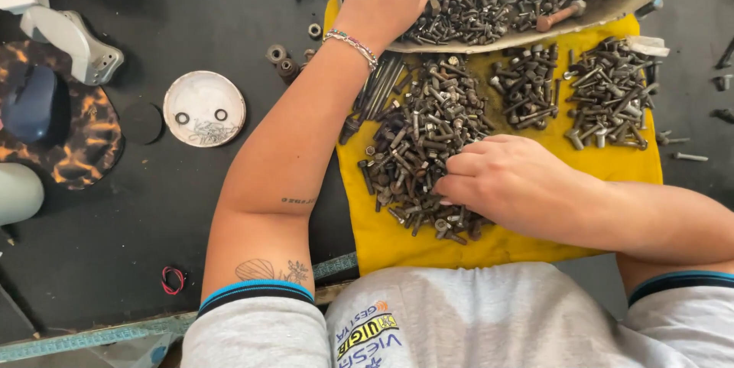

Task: Sorting a large variety of screws, bolts, and small metal fasteners from a central container into organized piles on a yellow work surface.

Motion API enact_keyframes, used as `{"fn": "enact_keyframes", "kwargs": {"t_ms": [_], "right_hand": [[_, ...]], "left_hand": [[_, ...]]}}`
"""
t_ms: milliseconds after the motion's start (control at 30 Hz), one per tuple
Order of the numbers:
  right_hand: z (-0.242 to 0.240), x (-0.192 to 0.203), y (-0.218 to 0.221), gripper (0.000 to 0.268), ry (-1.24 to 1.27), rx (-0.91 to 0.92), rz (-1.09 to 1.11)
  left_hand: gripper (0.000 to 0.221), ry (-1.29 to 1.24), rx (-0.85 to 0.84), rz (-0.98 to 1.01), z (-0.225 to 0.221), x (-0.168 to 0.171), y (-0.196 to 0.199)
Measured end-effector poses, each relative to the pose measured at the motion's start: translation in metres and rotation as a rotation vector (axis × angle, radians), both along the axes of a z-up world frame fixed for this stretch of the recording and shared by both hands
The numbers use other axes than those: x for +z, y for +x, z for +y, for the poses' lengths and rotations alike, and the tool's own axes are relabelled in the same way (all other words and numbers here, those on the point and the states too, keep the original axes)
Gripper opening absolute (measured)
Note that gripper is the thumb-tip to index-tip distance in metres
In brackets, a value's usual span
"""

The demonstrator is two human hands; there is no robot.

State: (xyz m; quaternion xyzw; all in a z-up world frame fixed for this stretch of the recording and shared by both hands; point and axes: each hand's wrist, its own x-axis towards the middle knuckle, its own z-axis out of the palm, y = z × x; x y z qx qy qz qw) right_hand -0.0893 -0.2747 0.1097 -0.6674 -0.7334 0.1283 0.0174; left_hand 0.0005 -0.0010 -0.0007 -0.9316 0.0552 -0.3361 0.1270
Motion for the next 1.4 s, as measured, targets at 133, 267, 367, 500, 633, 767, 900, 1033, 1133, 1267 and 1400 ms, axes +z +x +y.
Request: {"fn": "enact_keyframes", "kwargs": {"t_ms": [133, 267, 367, 500, 633, 767, 900, 1033, 1133, 1267, 1400], "right_hand": [[0.002, -0.001, 0.006, 0.008, 0.009, -0.020, 0.023], [0.008, 0.012, 0.015, 0.010, 0.054, -0.004, 0.124], [0.023, 0.020, 0.030, 0.018, 0.272, -0.072, 0.291], [0.068, 0.015, 0.055, 0.012, 0.312, -0.248, 0.227], [0.112, -0.025, 0.072, 0.007, 0.316, -0.288, 0.163], [0.127, -0.040, 0.077, 0.012, 0.254, -0.230, 0.130], [0.110, -0.023, 0.084, 0.019, 0.403, -0.279, -0.035], [0.077, 0.029, 0.097, 0.032, 0.239, -0.540, 0.084], [0.025, 0.021, 0.145, 0.034, 0.295, -0.733, 0.138], [-0.027, -0.001, 0.209, 0.035, 0.309, -0.890, 0.155], [-0.028, -0.011, 0.234, 0.029, 0.251, -1.046, 0.080]], "left_hand": [[0.022, -0.049, -0.031, 0.001, -0.001, 0.003, -0.001], [0.018, -0.108, -0.067, -0.022, 0.001, 0.005, 0.001], [0.014, -0.341, -0.205, -0.015, 0.006, 0.000, 0.006], [0.024, -0.820, -0.293, 0.014, 0.022, 0.000, 0.015], [0.030, -1.063, -0.378, -0.040, 0.026, 0.013, 0.014], [0.030, -1.056, -0.364, -0.043, 0.025, 0.001, 0.018], [0.027, -1.065, -0.307, -0.037, 0.024, 0.001, 0.020], [0.029, -1.013, -0.324, -0.027, 0.024, -0.001, 0.019], [0.030, -0.945, -0.387, -0.050, 0.025, 0.004, 0.016], [0.029, -0.924, -0.422, -0.005, 0.022, 0.029, 0.005], [0.021, -0.985, -0.338, 0.114, 0.018, 0.044, -0.004]]}}
